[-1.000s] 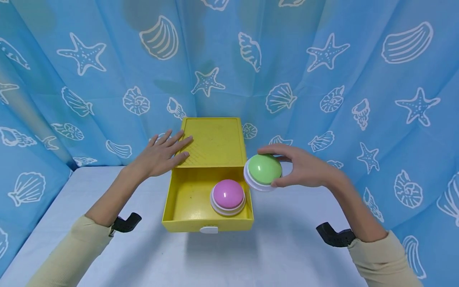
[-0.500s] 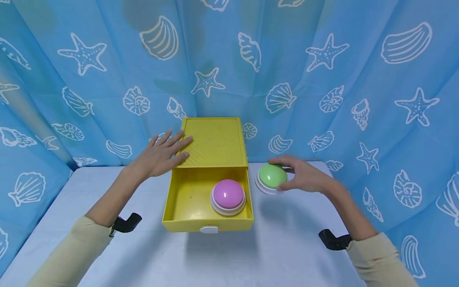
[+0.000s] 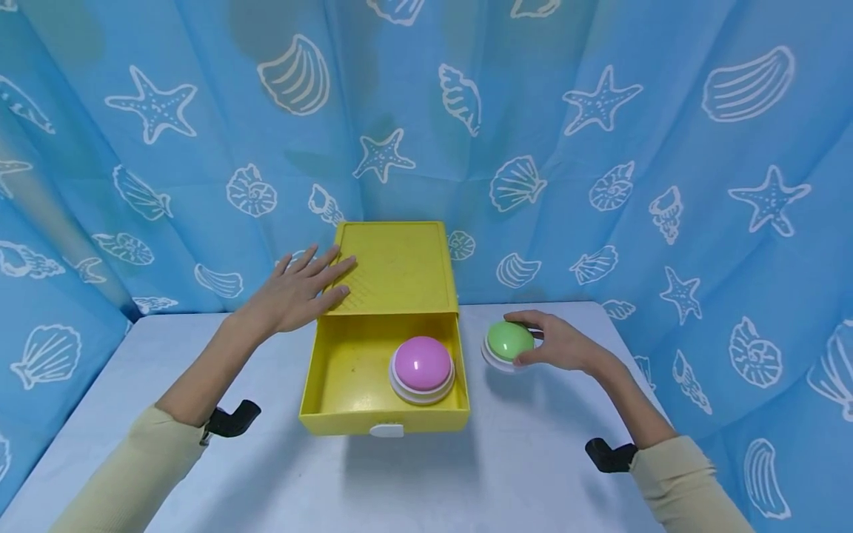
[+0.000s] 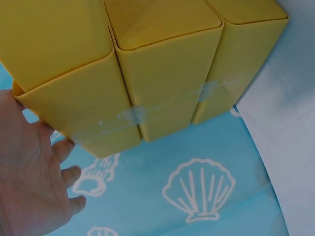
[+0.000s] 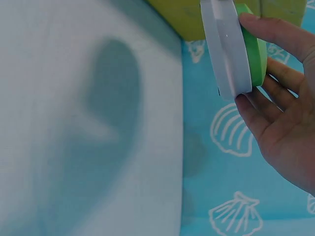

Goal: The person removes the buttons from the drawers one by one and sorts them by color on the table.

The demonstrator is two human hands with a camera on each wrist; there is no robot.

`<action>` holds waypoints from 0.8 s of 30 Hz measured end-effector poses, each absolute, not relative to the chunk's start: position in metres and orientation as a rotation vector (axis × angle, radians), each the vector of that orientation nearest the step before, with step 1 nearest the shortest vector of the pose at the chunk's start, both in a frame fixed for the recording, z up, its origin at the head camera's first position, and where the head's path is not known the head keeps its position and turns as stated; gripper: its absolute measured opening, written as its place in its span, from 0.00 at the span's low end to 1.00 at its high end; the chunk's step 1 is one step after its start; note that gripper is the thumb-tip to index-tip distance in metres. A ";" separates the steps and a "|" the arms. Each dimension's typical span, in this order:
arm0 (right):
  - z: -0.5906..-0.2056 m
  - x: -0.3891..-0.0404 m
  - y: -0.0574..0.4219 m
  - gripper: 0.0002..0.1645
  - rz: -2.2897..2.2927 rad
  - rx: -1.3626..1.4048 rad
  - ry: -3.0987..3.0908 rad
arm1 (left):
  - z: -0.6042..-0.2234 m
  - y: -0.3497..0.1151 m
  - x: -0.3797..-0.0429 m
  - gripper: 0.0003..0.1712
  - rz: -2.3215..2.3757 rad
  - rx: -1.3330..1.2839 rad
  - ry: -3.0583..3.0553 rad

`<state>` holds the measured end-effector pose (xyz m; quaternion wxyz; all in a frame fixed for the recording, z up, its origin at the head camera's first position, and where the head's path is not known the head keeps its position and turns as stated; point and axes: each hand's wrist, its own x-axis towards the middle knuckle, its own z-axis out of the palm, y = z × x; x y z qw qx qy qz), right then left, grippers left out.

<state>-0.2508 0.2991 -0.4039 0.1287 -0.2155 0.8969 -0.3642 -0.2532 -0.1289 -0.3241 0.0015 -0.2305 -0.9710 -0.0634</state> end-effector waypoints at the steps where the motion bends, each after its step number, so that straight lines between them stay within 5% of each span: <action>1: -0.407 -0.252 0.300 0.45 -1.053 -0.625 2.613 | -0.324 -0.129 -0.253 0.35 -0.195 -0.719 -3.049; 24: -0.454 -0.266 0.308 0.45 -1.034 -0.508 2.599 | -0.323 -0.128 -0.254 0.36 -0.223 -0.696 -3.048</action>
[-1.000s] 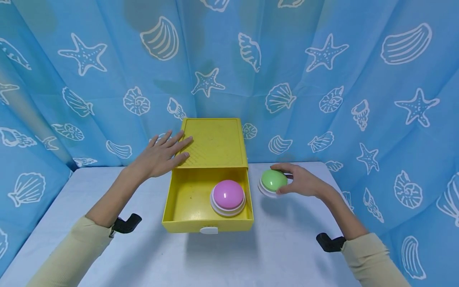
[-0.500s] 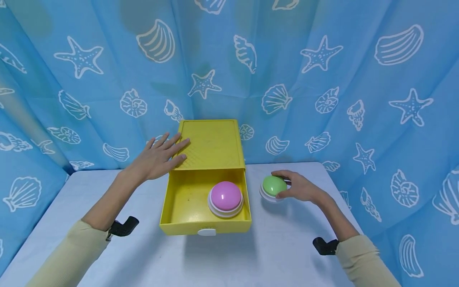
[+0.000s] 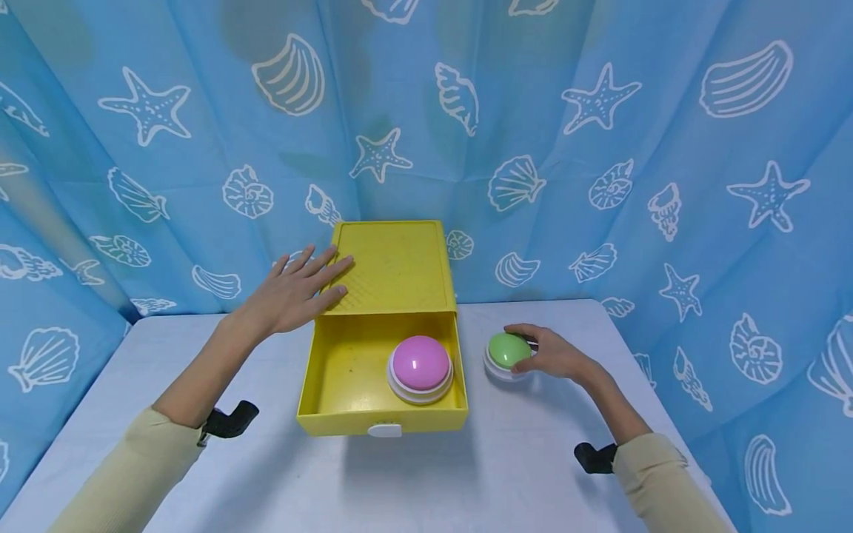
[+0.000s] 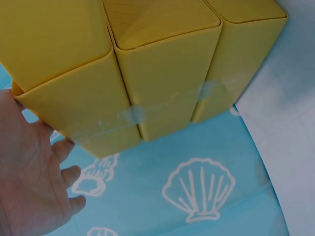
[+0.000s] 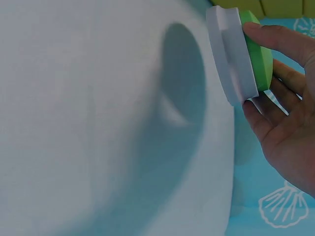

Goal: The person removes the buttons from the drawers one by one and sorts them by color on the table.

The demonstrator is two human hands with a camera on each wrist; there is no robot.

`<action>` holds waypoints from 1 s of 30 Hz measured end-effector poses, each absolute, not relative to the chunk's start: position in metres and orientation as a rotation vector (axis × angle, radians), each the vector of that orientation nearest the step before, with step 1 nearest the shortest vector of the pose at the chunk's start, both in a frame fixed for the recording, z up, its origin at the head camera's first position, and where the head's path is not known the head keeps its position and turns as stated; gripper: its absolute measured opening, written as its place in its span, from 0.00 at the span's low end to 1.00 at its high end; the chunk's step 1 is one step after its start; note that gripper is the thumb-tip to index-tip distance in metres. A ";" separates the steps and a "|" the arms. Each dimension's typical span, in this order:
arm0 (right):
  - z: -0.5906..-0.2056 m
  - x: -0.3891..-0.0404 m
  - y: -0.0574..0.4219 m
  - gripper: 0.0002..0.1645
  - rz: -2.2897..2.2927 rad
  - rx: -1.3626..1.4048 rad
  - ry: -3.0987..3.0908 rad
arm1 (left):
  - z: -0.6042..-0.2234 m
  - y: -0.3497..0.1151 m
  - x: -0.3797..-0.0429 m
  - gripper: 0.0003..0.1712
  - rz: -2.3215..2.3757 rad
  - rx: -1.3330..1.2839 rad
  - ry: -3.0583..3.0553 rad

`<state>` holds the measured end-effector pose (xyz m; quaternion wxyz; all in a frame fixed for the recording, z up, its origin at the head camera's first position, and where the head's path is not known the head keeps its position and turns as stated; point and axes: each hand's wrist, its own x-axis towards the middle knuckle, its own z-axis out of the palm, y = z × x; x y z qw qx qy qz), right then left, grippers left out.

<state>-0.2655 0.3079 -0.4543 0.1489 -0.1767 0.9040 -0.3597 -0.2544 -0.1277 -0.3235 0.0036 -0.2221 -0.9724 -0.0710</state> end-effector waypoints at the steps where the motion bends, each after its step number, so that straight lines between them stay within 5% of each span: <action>1: -0.456 -0.265 0.308 0.45 -1.026 -0.507 2.599 | -0.324 -0.128 -0.254 0.36 -0.216 -0.702 -3.048; 30: -0.486 -0.276 0.309 0.46 -1.059 -0.392 2.619 | -0.323 -0.128 -0.255 0.36 -0.218 -0.693 -3.041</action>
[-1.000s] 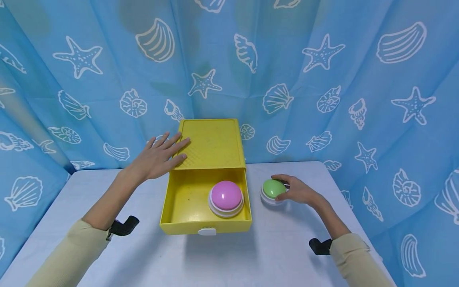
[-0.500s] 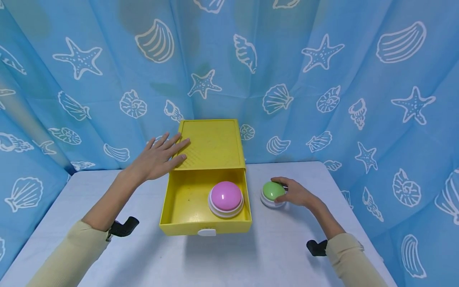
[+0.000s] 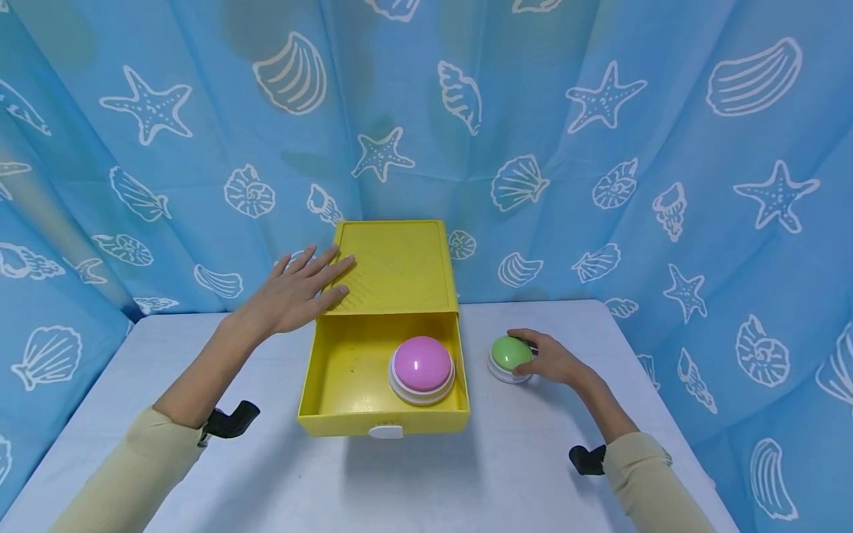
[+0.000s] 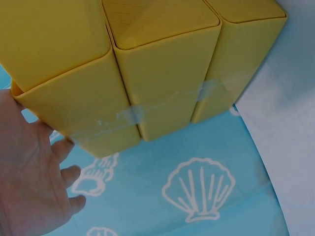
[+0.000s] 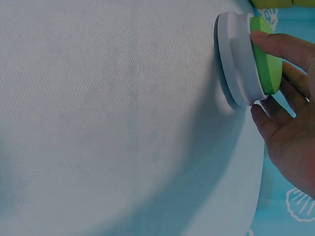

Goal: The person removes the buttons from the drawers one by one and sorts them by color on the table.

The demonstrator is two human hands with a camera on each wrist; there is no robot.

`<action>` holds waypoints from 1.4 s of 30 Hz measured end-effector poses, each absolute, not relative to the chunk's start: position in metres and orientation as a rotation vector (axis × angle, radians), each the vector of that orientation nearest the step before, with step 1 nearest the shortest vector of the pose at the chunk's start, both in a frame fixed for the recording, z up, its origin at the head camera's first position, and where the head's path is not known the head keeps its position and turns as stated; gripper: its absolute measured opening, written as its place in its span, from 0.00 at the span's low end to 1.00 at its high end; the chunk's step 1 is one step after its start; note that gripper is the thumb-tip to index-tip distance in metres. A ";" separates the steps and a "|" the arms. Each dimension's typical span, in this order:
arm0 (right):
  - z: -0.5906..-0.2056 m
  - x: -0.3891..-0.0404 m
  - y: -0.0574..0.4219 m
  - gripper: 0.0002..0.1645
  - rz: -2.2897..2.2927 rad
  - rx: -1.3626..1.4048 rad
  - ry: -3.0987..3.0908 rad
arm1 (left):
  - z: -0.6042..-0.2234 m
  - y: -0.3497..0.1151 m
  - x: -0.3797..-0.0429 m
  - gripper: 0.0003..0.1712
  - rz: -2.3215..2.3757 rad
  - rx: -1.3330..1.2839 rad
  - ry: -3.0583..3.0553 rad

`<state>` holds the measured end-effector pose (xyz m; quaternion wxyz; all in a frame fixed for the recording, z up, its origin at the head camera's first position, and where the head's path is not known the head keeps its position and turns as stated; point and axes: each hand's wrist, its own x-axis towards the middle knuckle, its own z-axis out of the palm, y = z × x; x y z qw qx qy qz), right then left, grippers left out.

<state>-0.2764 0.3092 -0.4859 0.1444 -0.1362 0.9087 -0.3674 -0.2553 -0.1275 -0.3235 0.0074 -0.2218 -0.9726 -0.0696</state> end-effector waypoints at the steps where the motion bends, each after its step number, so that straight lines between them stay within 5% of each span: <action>1: -0.486 -0.277 0.310 0.46 -1.059 -0.402 2.619 | -0.323 -0.128 -0.255 0.36 -0.216 -0.692 -3.040; 19: -0.481 -0.273 0.306 0.45 -1.068 -0.416 2.680 | -0.324 -0.129 -0.256 0.36 -0.211 -0.690 -3.042; 42: -0.369 -0.225 0.258 0.33 -1.443 -0.716 2.664 | -0.324 -0.129 -0.257 0.35 -0.246 -0.699 -3.054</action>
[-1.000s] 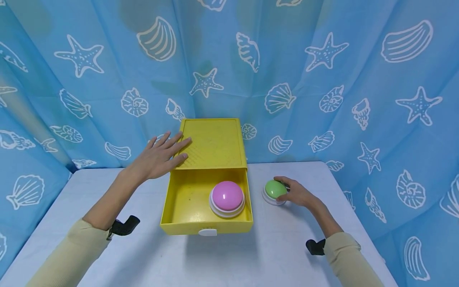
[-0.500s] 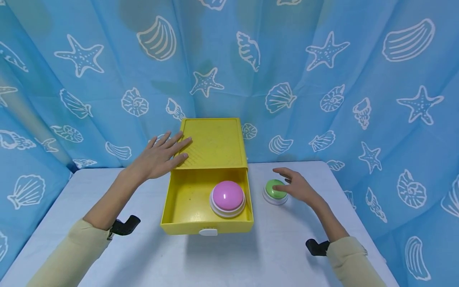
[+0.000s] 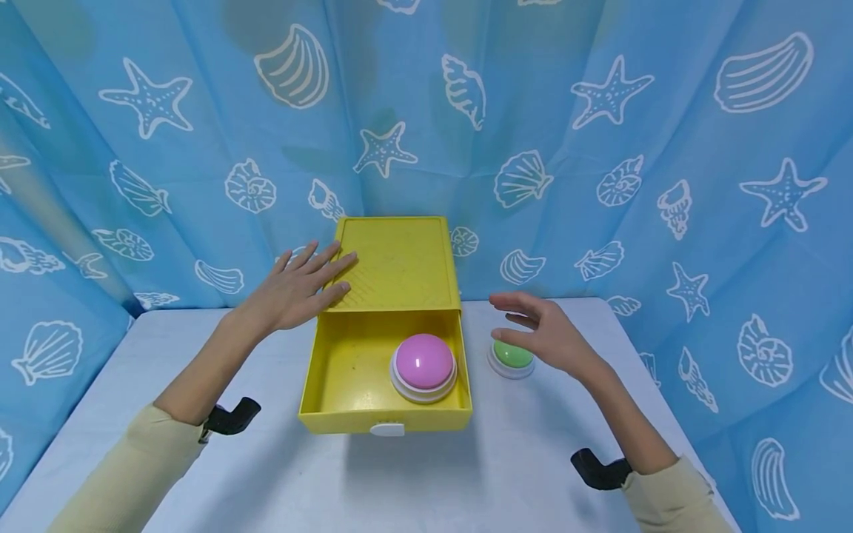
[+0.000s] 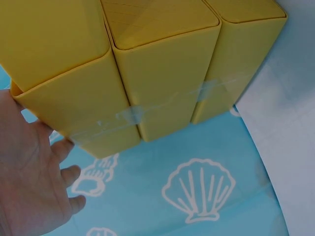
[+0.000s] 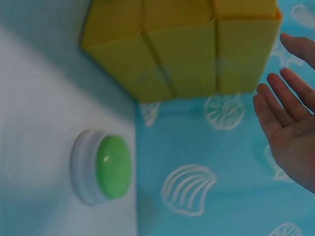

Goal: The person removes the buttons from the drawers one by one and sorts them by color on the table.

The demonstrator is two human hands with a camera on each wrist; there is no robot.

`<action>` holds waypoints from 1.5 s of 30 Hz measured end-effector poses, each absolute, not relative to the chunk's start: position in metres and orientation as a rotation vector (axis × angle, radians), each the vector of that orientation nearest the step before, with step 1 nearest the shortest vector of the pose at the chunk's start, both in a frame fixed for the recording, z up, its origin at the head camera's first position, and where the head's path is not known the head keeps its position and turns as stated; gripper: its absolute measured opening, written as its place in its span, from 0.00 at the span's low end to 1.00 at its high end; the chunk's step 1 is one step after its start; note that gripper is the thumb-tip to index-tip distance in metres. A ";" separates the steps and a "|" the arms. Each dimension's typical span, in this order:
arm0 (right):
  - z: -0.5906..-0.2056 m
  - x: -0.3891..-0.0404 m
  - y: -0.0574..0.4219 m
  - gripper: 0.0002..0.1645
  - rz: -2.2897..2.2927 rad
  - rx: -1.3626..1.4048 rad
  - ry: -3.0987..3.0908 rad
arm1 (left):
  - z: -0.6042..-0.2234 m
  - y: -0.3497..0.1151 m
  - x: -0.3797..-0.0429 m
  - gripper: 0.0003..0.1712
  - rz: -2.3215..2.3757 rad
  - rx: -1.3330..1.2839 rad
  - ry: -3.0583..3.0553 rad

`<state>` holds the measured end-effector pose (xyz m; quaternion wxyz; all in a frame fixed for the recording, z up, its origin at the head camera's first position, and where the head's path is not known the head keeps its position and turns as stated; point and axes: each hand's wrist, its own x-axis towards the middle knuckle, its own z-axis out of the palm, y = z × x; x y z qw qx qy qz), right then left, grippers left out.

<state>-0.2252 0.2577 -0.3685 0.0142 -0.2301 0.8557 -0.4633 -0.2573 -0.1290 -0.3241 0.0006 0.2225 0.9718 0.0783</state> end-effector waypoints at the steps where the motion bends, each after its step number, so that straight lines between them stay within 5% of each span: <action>1: -0.364 -0.223 0.254 0.32 -1.458 -0.728 2.666 | -0.324 -0.129 -0.257 0.35 0.244 0.695 3.053; 22: -0.328 -0.187 0.197 0.35 -1.478 -0.900 2.530 | -0.325 -0.131 -0.257 0.35 0.238 0.711 3.045; 45: -0.323 -0.190 0.172 0.40 -0.821 -0.931 2.752 | -0.326 -0.129 -0.258 0.35 0.258 0.699 3.059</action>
